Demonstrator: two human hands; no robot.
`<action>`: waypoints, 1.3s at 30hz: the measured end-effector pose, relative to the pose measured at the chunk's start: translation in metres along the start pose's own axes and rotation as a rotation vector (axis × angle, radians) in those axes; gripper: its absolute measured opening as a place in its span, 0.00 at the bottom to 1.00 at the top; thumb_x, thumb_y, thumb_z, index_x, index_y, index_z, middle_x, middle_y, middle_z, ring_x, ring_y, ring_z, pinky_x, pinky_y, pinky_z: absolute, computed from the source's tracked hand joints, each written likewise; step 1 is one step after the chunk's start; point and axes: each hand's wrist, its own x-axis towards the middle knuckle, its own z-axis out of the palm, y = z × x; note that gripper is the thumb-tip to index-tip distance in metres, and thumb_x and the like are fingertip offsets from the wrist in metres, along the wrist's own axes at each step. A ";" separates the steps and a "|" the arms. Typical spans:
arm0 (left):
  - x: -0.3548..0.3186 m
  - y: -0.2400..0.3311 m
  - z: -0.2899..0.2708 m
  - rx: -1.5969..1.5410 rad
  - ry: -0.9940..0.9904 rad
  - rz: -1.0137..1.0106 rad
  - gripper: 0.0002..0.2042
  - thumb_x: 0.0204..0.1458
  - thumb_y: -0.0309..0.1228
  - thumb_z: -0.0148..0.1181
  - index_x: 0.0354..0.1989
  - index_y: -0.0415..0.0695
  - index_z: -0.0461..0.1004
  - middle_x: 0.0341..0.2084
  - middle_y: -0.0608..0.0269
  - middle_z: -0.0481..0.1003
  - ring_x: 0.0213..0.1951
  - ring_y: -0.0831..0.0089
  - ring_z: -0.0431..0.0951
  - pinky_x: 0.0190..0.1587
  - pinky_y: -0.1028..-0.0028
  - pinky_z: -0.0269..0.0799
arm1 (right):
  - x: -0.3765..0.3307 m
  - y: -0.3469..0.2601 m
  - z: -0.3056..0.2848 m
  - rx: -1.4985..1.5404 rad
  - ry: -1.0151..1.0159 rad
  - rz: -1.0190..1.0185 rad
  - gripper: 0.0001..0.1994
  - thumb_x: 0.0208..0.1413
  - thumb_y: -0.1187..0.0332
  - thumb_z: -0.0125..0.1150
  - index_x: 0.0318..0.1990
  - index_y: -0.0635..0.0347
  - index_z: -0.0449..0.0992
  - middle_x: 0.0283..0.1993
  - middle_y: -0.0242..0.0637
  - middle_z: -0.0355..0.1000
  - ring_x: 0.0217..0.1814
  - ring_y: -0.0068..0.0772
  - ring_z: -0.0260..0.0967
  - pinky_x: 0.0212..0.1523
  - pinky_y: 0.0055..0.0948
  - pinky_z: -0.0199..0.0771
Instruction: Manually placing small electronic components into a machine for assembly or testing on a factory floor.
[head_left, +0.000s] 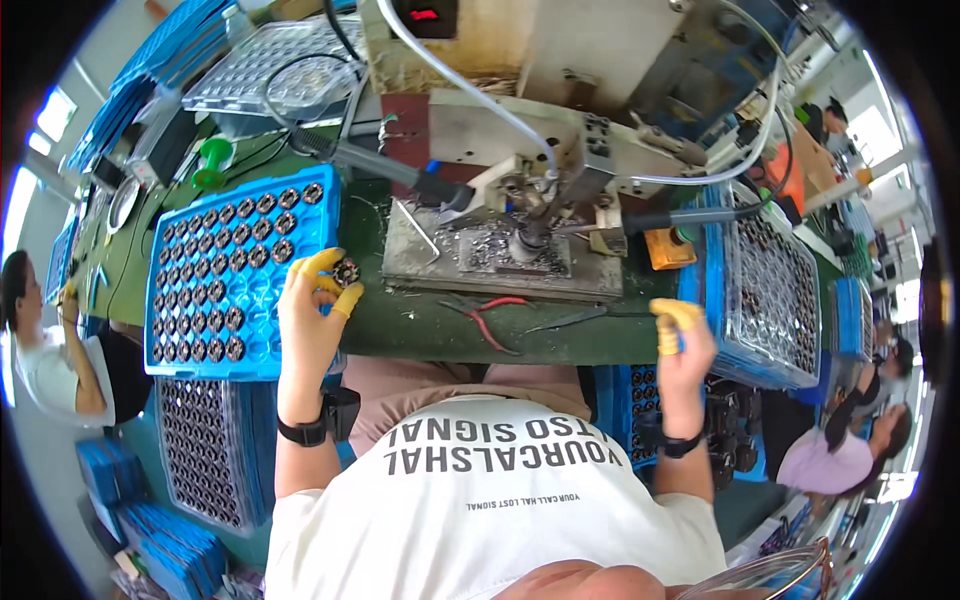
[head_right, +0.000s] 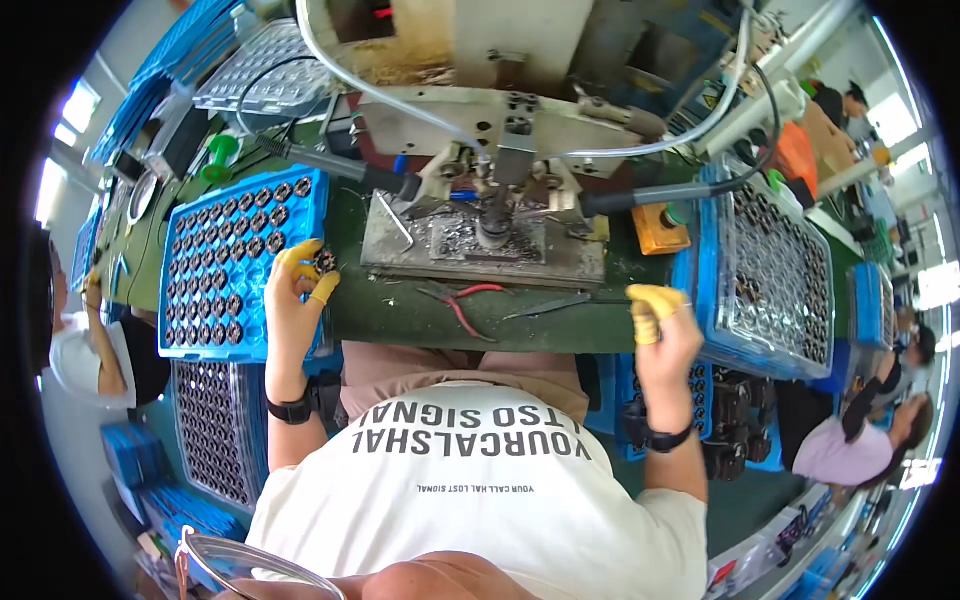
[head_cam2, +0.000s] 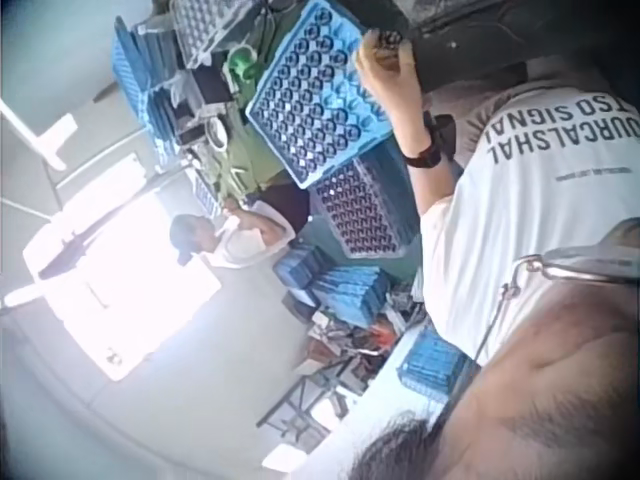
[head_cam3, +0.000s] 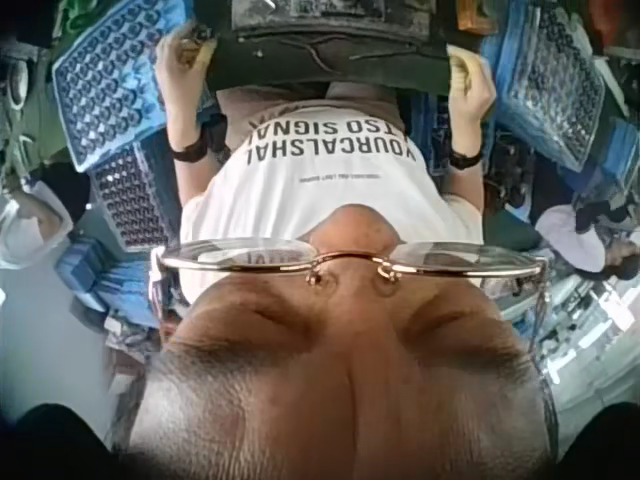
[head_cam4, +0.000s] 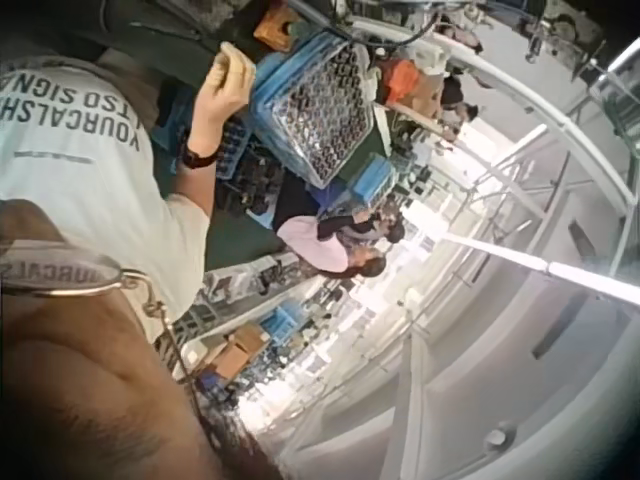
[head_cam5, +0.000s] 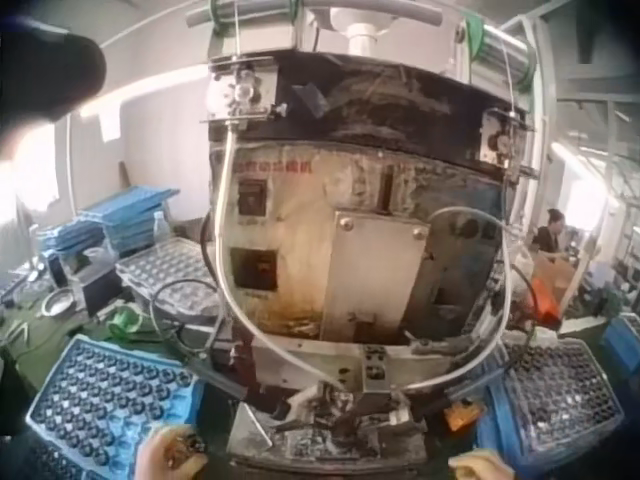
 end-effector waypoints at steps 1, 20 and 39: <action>0.000 -0.003 0.000 -0.029 -0.013 0.004 0.22 0.45 0.15 0.68 0.51 0.38 0.75 0.40 0.60 0.71 0.33 0.78 0.74 0.32 0.81 0.71 | -0.011 0.008 0.021 0.078 0.025 0.018 0.09 0.62 0.67 0.58 0.39 0.63 0.80 0.39 0.42 0.78 0.44 0.44 0.75 0.51 0.37 0.72; -0.002 0.005 -0.001 0.119 -0.053 0.056 0.20 0.40 0.20 0.74 0.45 0.39 0.78 0.37 0.64 0.74 0.32 0.78 0.73 0.30 0.80 0.68 | -0.024 0.003 0.101 -0.069 0.079 -0.062 0.15 0.64 0.63 0.55 0.53 0.60 0.76 0.57 0.45 0.66 0.63 0.54 0.59 0.64 0.48 0.57; 0.001 0.010 0.000 0.197 -0.068 0.072 0.21 0.37 0.21 0.76 0.43 0.39 0.77 0.36 0.62 0.75 0.30 0.74 0.76 0.27 0.79 0.70 | 0.025 -0.035 0.114 0.176 0.032 -0.130 0.20 0.54 0.66 0.68 0.53 0.61 0.74 0.54 0.42 0.72 0.58 0.48 0.66 0.61 0.44 0.60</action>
